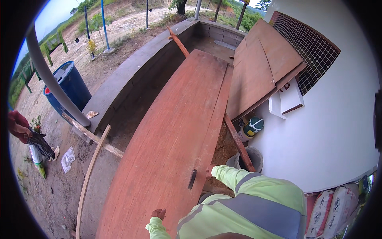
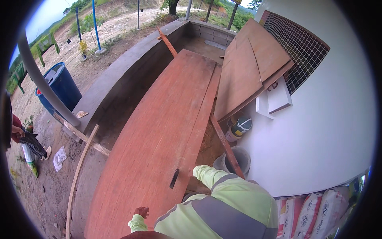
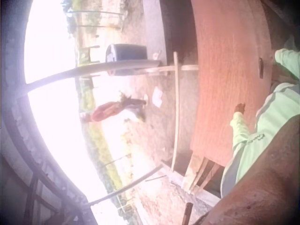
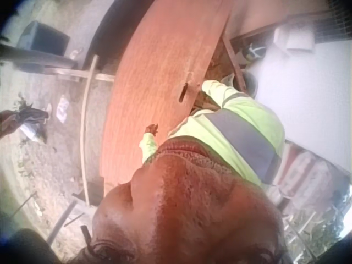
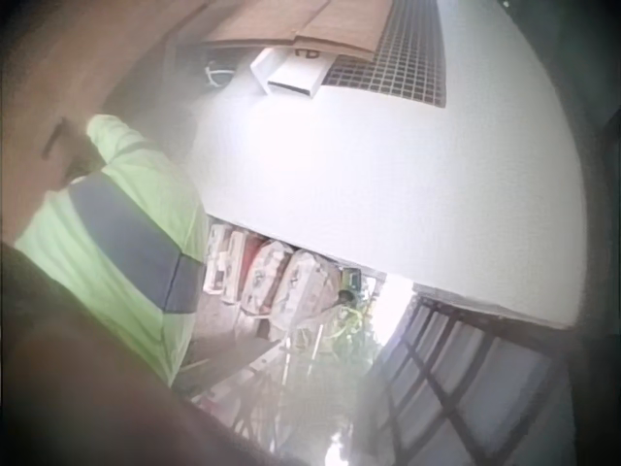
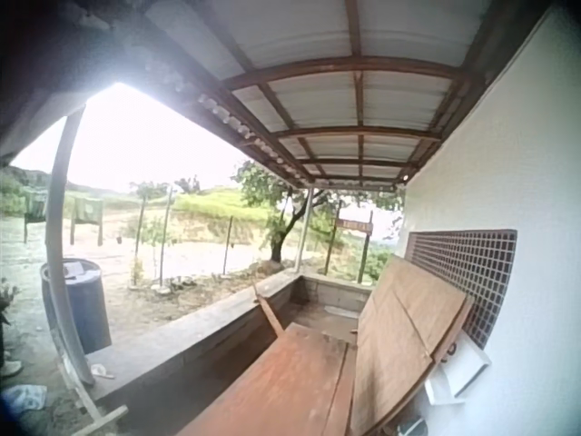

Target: The person saws a line into a sheet of plywood by hand, then pauses to move and stack several other plywood sheets.

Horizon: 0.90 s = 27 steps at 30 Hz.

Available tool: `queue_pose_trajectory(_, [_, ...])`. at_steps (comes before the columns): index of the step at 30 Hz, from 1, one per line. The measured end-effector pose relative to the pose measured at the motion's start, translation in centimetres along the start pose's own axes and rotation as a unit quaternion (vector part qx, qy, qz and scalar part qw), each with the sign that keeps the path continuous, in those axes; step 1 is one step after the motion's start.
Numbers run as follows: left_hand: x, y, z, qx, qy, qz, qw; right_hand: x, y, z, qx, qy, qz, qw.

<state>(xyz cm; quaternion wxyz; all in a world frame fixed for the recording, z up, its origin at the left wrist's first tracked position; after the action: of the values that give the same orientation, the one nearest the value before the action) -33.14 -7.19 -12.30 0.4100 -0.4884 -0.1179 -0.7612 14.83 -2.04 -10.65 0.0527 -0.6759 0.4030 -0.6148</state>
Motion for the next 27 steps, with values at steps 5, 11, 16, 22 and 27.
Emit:
queue_pose_trajectory(5, [2.4, 3.0, -5.8, 0.005, 0.0, -0.051, 0.999, 3.4, 3.3, -0.3, -0.018, -0.045, -0.063, 0.997])
queue_pose_trajectory(11, [3.8, 8.4, -15.8, -0.141, 0.02, -0.15, 0.978, 7.8, 5.5, 0.6, -0.015, 0.002, -0.029, 0.999])
queue_pose_trajectory(16, [1.0, 8.6, -17.4, -0.237, 0.092, -0.142, 0.957, 8.6, 7.7, 2.8, -0.081, 0.011, -0.052, 0.995])
queue_pose_trajectory(22, [2.2, 2.7, -10.9, -0.159, -0.027, -0.038, 0.986, 8.7, 9.9, 5.5, -0.078, -0.034, 0.011, 0.996])
queue_pose_trajectory(27, [5.6, 0.4, -4.8, -0.171, 0.043, 0.012, 0.984, 9.7, 11.9, 7.1, -0.122, 0.002, -0.001, 0.993])
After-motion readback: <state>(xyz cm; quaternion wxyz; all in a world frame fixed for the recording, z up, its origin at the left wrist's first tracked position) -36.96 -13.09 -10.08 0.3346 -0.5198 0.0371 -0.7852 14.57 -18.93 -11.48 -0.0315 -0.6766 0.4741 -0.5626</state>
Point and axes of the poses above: each hand's wrist, its own x-axis away from the middle knuckle, its own y-axis out of the palm, z = x × y, the point moved 8 cm from there along -x, towards the middle knuckle, and after that the axes turned 5 degrees about -z, right-handed, at the moved point
